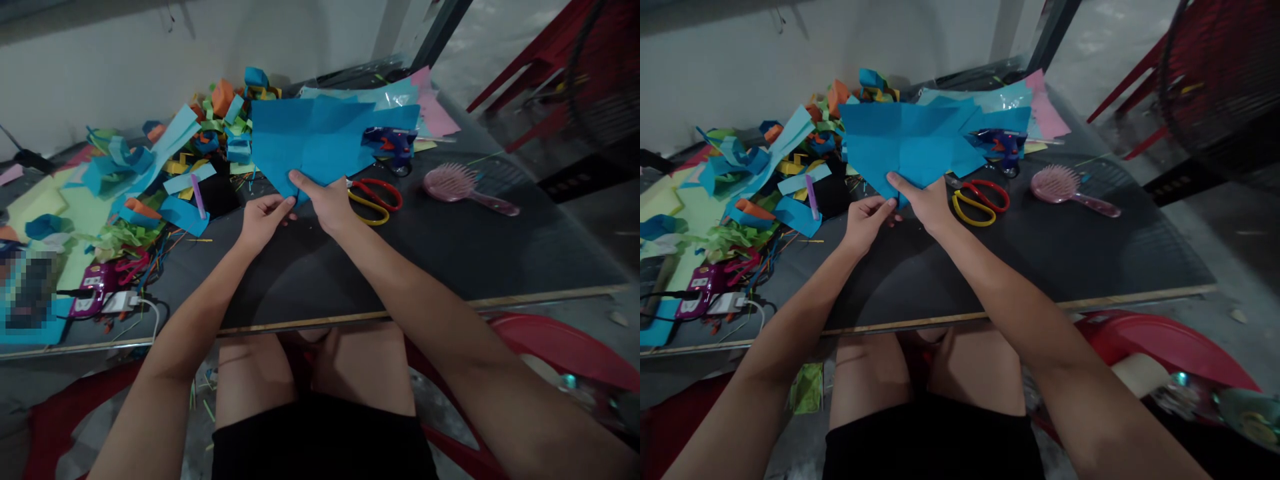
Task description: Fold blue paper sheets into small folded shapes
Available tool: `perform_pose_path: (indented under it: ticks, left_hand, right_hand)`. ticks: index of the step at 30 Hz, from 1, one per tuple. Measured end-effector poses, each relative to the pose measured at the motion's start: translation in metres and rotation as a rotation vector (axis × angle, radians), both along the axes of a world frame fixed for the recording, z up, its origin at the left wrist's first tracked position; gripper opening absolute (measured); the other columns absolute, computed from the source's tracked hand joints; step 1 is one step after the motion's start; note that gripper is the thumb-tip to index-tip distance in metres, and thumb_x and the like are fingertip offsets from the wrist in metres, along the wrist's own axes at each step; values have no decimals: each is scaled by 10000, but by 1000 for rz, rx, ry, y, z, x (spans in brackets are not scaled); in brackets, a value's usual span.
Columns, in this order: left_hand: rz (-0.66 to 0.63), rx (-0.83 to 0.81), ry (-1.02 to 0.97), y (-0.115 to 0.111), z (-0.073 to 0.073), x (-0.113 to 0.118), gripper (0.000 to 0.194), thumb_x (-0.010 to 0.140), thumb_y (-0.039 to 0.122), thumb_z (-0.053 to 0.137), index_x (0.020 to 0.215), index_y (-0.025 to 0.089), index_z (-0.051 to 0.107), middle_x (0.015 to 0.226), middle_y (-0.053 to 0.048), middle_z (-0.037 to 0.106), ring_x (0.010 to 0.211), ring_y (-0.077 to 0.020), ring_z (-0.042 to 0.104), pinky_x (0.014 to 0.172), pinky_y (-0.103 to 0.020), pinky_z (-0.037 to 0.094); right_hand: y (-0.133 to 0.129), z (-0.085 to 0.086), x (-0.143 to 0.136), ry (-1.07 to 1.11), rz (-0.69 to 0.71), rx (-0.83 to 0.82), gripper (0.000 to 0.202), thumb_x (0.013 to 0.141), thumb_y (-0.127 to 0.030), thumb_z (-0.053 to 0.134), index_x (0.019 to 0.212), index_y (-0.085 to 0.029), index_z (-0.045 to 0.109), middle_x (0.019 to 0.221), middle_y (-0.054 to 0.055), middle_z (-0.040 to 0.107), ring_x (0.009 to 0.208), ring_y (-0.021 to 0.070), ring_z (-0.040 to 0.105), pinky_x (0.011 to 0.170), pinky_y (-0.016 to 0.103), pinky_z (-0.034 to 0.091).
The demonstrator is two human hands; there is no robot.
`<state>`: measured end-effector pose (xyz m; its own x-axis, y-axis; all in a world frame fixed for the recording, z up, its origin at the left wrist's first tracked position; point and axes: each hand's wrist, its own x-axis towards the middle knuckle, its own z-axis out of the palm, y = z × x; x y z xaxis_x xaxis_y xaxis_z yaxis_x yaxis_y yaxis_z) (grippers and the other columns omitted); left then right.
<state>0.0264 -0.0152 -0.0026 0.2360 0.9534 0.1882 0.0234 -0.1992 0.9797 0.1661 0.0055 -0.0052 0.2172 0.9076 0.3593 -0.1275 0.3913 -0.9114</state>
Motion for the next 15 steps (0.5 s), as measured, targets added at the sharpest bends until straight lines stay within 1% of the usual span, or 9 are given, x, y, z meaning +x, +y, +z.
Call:
perform_pose_path:
  ticks: [6, 11, 15]
  left_hand:
    - [29, 16, 40, 0, 1, 0, 502, 718, 646, 764, 627, 159, 685, 597, -34, 711, 492, -86, 596, 509, -215, 494]
    - [15, 1, 28, -2, 5, 0, 474, 692, 621, 797, 672, 153, 730, 608, -42, 719, 521, -100, 625, 542, -234, 524]
    - [28, -6, 16, -2, 4, 0, 442, 700, 584, 808, 679, 148, 737, 608, -41, 714, 539, -107, 645, 554, -238, 528]
  right_hand:
    - [-1, 0, -1, -12, 10, -2, 809, 588, -743, 794, 1224, -262, 654, 1128, 65, 735, 1219, 290, 644, 1126, 490, 471]
    - [1, -3, -1, 11, 4, 6, 791, 591, -717, 809, 1216, -259, 655, 1124, 64, 737, 1188, 287, 659, 1115, 486, 479]
    - [1, -3, -1, -9, 4, 1, 788, 603, -730, 793, 1226, -266, 653, 1140, 63, 737, 1200, 291, 654, 1117, 501, 476]
